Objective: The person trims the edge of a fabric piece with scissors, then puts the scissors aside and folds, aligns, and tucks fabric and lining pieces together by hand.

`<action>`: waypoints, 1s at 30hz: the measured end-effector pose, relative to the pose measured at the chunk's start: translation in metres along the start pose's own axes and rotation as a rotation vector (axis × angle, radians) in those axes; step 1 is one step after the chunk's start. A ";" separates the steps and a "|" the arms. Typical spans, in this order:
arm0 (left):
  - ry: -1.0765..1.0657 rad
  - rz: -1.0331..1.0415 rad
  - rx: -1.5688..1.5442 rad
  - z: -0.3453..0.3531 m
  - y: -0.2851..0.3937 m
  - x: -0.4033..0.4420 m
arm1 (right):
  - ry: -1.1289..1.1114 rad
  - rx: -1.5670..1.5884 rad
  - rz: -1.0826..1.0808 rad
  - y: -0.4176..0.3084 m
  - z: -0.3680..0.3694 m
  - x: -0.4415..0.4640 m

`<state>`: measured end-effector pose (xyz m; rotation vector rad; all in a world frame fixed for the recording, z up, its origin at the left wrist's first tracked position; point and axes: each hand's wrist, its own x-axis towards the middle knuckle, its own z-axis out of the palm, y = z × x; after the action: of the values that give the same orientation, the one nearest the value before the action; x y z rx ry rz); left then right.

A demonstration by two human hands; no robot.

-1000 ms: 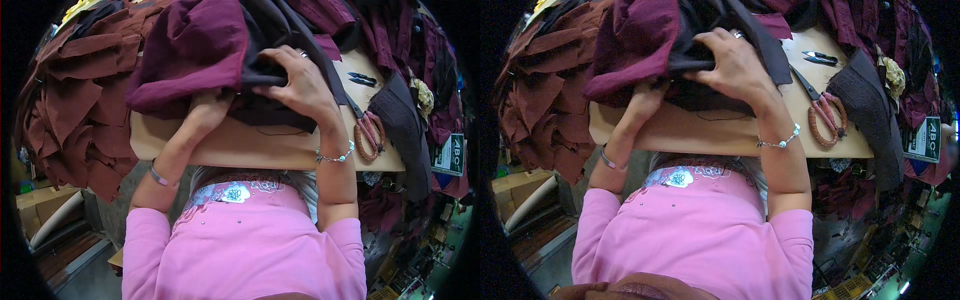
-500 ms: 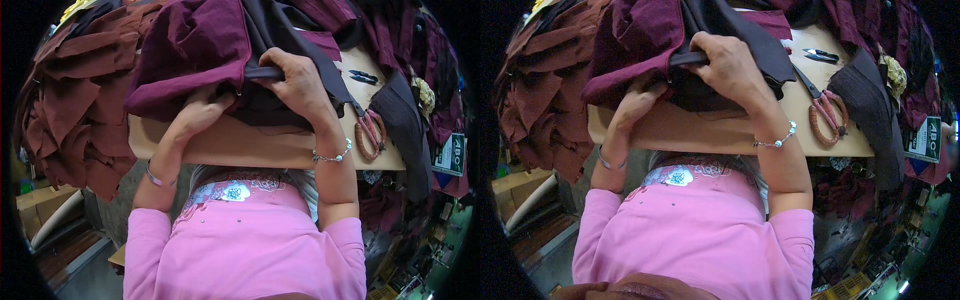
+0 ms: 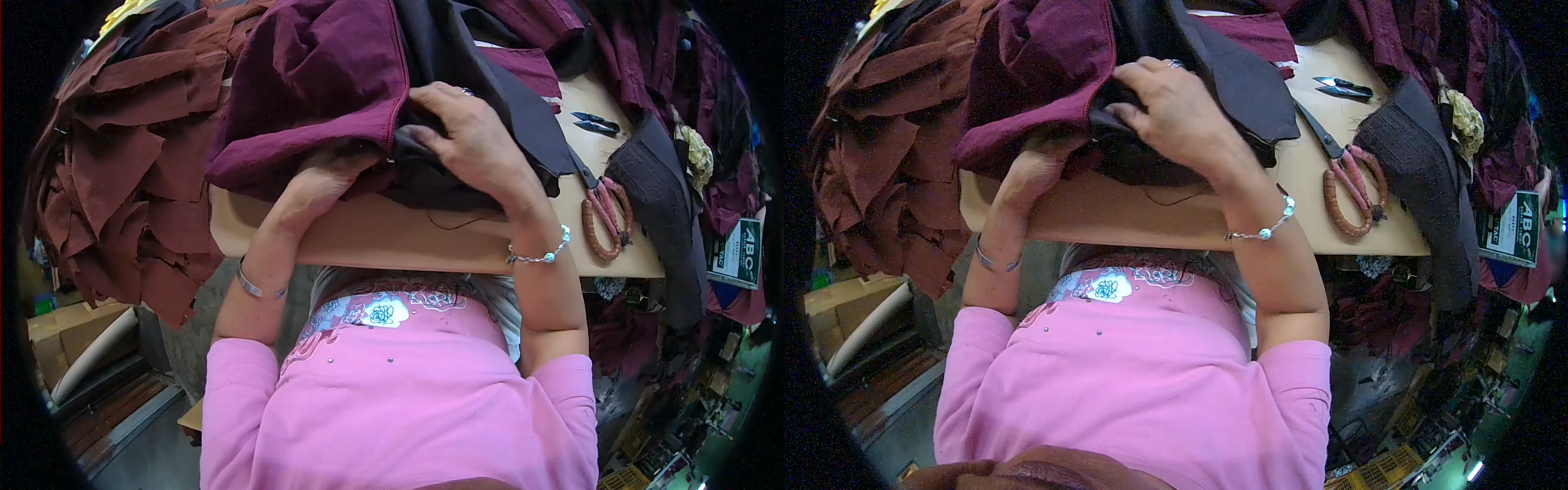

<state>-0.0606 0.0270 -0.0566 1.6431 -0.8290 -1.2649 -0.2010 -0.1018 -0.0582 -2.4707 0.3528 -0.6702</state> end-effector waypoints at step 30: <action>0.064 0.105 -0.262 0.014 -0.008 -0.002 | 0.270 0.137 0.063 -0.011 0.020 0.013</action>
<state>-0.0746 0.0289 -0.0648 1.4053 -0.6704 -1.1866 -0.1782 -0.0885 -0.0614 -2.2334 0.4679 -0.9709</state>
